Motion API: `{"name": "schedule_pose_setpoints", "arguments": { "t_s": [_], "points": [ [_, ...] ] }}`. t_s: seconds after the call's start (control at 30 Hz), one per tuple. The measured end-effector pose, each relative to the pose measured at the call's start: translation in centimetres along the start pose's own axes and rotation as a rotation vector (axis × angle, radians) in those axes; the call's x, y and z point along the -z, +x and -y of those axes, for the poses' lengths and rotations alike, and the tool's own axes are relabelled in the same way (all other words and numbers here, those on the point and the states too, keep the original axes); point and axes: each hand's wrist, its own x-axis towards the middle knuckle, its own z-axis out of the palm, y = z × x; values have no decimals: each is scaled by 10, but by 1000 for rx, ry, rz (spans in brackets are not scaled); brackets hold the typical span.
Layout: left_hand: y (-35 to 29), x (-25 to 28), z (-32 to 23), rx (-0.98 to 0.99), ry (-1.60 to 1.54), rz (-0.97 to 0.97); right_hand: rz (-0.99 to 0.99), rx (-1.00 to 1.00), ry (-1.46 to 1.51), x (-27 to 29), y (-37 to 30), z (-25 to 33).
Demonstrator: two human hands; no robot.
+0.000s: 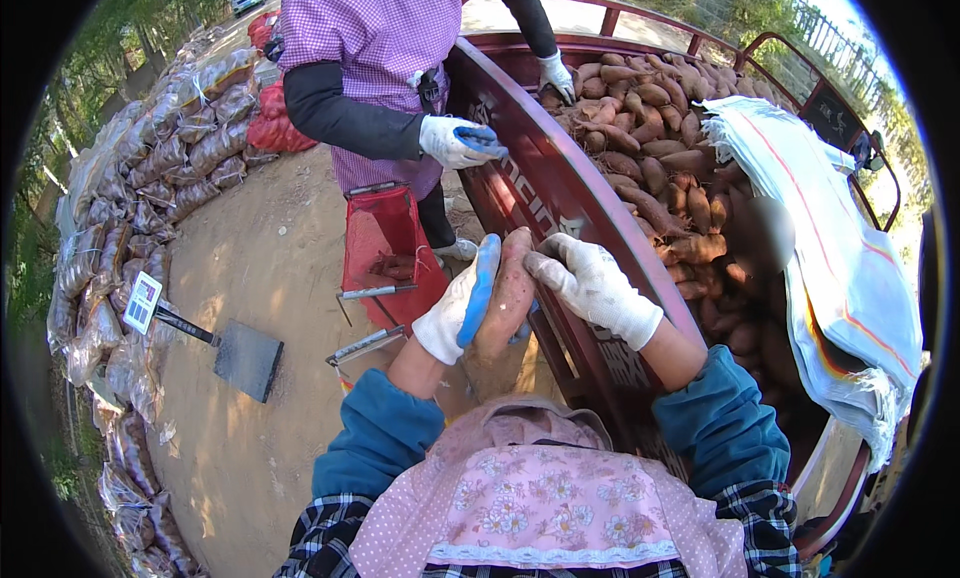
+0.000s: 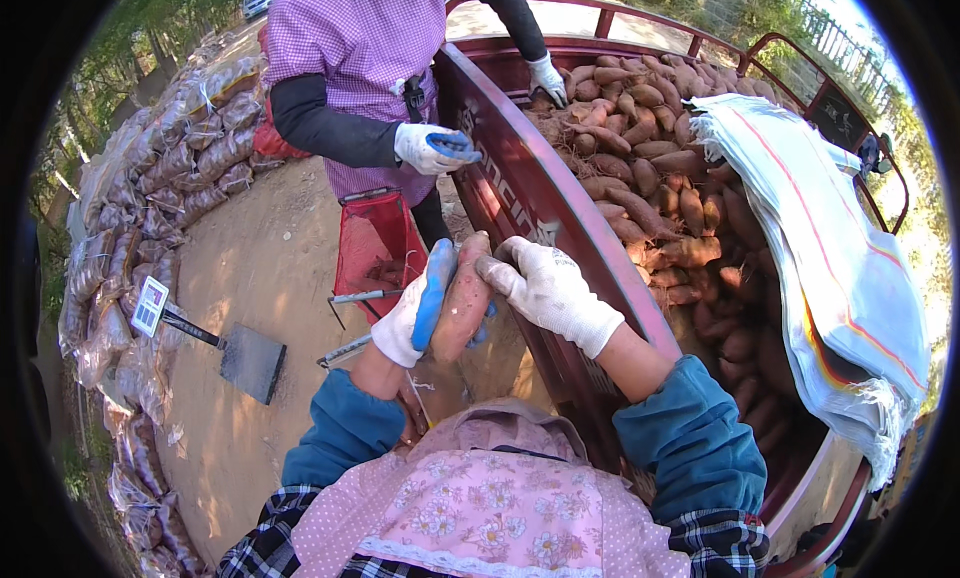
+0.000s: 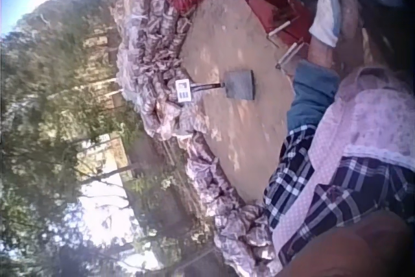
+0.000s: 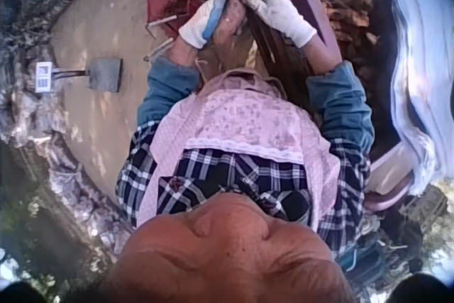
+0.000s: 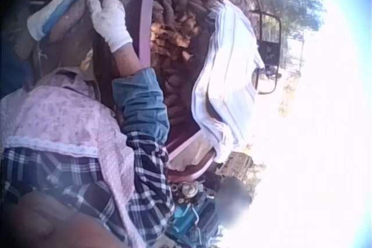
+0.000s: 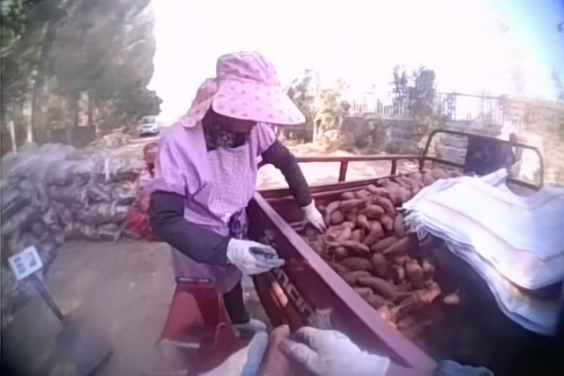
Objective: The person picks sweet potatoes from a truck bed, removes attached roots, and places them into a red weighing basket. The person repeats this process while another person assists nearby. The setting is an outdoor roadside area with stacked sacks and a three-wheeled vehicle.
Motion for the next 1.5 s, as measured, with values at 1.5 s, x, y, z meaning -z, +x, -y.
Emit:
{"name": "schedule_pose_setpoints", "arguments": {
  "t_s": [1.5],
  "points": [
    [-209,202,314,295,-821,-859,-354,-136,-162,45,-26,-94]
  ]
}}
